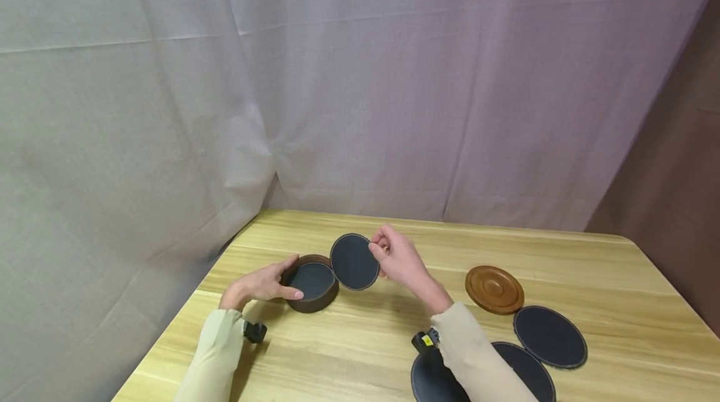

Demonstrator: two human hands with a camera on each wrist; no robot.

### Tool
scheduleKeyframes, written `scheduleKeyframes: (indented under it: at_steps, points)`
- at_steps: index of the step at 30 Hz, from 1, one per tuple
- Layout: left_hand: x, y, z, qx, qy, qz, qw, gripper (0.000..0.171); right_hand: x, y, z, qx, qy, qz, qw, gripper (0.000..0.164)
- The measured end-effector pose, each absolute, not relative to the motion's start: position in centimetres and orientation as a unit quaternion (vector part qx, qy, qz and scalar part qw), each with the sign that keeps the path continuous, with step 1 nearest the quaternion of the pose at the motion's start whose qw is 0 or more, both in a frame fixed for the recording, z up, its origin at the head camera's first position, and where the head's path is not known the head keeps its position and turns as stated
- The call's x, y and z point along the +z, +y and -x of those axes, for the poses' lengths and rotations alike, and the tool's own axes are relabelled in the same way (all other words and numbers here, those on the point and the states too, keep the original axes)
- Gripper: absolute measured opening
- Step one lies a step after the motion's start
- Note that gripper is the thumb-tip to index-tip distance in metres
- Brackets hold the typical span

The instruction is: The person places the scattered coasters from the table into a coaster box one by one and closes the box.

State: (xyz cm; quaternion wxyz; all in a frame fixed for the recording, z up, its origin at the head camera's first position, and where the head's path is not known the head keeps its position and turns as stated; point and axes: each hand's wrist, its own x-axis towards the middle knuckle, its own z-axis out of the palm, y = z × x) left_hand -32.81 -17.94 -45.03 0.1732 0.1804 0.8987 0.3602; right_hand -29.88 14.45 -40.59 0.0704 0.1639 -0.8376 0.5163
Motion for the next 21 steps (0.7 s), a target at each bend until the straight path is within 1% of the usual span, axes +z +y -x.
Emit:
scheduleKeyframes:
  at_steps: [5, 12, 21]
  points:
    - [-45.1, -18.1, 32.9, 0.358, 0.899, -0.184, 0.173, 0.104, -40.8, 12.9, 29.9, 0.537, -0.825, -0.163, 0.064, 0.007]
    - [-45.0, -18.2, 32.8, 0.361, 0.897, -0.183, 0.177, 0.104, -41.7, 11.1, 30.2, 0.549, -0.815, -0.169, 0.072, 0.006]
    - [-45.0, -18.2, 32.7, 0.365, 0.893, -0.194, 0.178, 0.104, -42.5, 9.4, 30.3, 0.567, -0.809, -0.134, 0.076, 0.006]
